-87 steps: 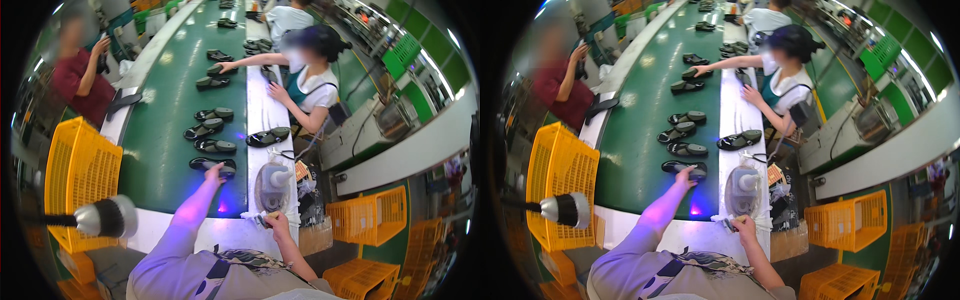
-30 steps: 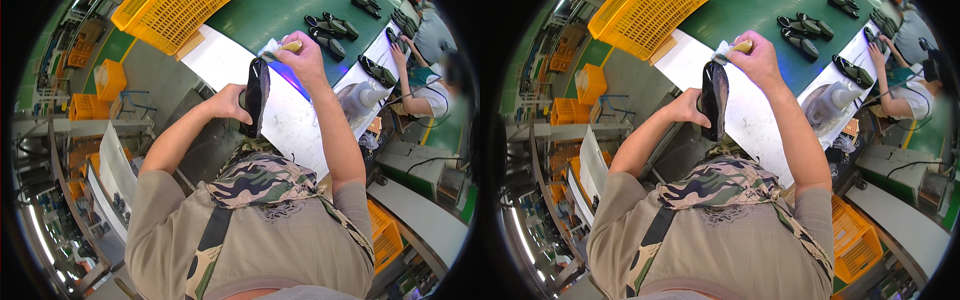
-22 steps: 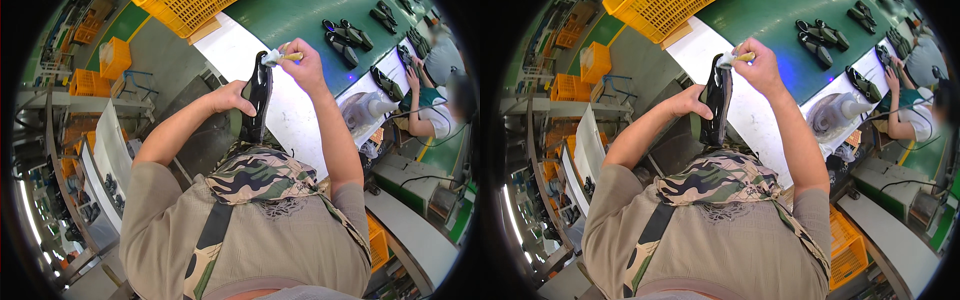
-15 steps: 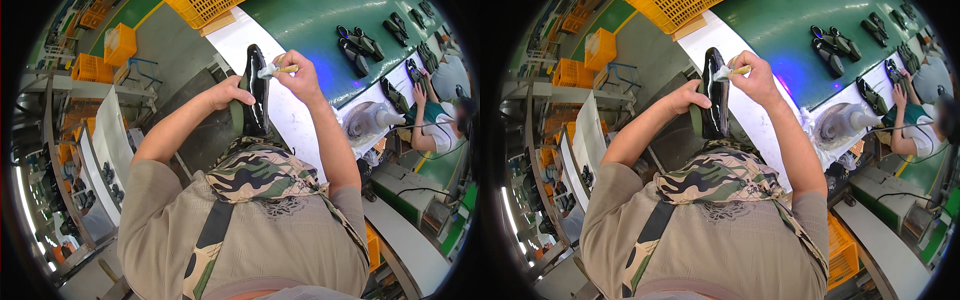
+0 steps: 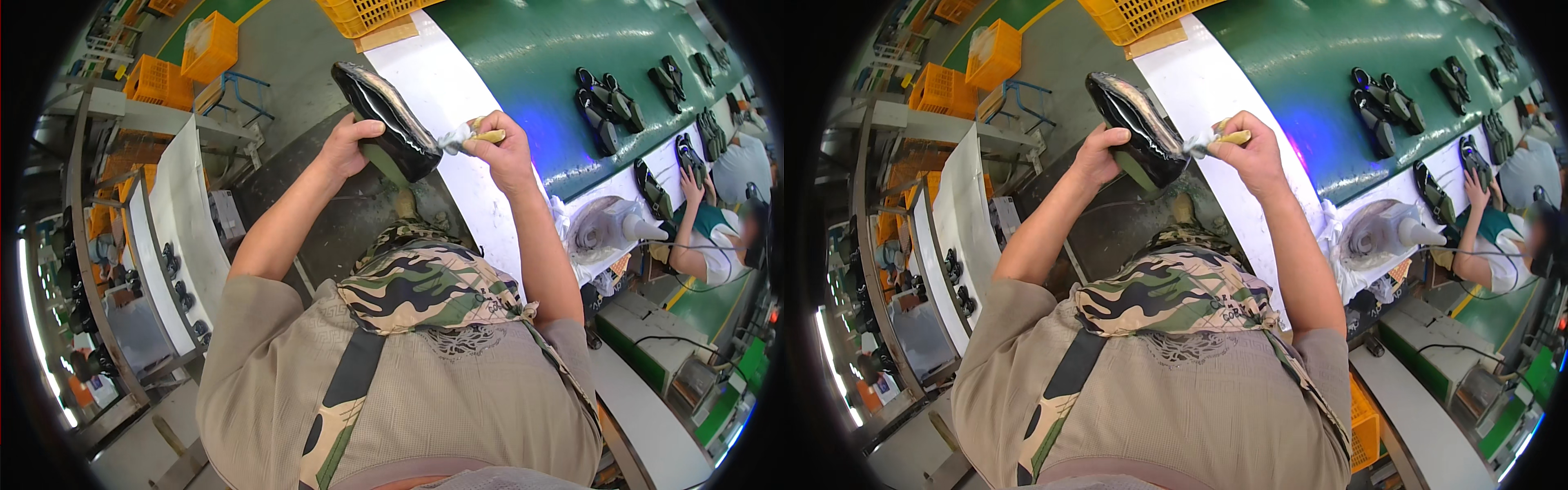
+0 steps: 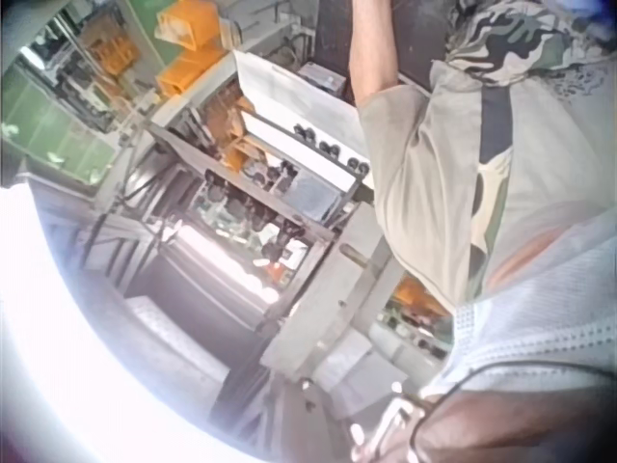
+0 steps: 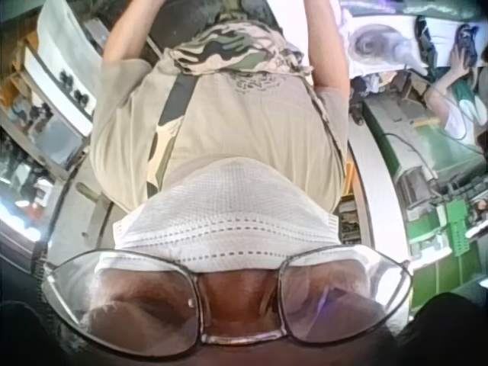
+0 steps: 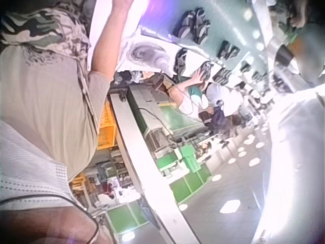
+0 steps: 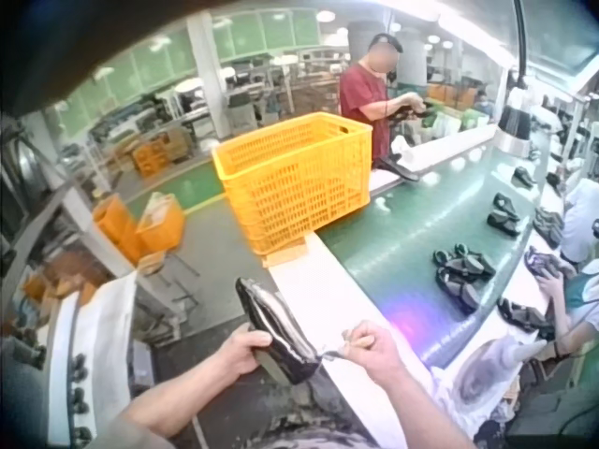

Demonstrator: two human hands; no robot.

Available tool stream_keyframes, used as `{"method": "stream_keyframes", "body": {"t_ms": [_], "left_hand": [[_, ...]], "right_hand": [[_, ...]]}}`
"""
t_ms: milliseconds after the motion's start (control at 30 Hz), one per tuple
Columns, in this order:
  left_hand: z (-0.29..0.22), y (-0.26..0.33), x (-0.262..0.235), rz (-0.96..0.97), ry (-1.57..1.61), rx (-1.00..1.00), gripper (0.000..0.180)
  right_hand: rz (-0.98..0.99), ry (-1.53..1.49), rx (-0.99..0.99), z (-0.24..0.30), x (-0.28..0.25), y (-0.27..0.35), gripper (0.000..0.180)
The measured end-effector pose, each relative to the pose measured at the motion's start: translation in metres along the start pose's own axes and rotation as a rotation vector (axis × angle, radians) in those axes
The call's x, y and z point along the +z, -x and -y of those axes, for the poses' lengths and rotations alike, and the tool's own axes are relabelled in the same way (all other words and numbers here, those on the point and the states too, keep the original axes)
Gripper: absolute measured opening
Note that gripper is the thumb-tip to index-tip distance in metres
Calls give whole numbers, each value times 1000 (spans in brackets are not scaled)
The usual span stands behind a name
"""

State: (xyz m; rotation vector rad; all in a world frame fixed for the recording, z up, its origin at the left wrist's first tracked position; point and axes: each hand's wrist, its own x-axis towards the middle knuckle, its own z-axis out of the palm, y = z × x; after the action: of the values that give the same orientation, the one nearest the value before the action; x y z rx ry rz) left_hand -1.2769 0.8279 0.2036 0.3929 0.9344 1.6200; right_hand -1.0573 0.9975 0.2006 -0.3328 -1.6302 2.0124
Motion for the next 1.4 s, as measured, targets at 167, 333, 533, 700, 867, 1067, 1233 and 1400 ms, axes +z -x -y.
{"method": "stream_keyframes", "body": {"t_ms": [167, 333, 533, 700, 867, 1067, 1233, 1400], "left_hand": [[-1, 7, -5, -50, 87, 123, 47], [-4, 26, 1, -254, -212, 353, 44], [-21, 29, 2, -377, -667, 671, 63], [-131, 65, 24, -460, -748, 750, 62], [-310, 118, 17, -865, -967, 915, 54], [-493, 236, 19, -1366, -1531, 839, 17], [-571, 343, -61, -1248, -1439, 559, 43], [-666, 454, -118, -1647, -1792, 149, 58]], "right_hand": [[-225, -166, 87, -13, 18, -12, 20], [-281, -128, 139, -20, 30, -17, 18], [-279, -254, 305, -29, 49, -42, 17], [-230, -422, 243, -25, 55, -69, 17], [-233, -427, 284, -49, 50, -83, 18], [-299, -397, 397, -85, 31, -82, 17], [-358, -391, 416, -104, 16, -73, 16], [-306, -413, 419, -116, 26, -78, 14]]}}
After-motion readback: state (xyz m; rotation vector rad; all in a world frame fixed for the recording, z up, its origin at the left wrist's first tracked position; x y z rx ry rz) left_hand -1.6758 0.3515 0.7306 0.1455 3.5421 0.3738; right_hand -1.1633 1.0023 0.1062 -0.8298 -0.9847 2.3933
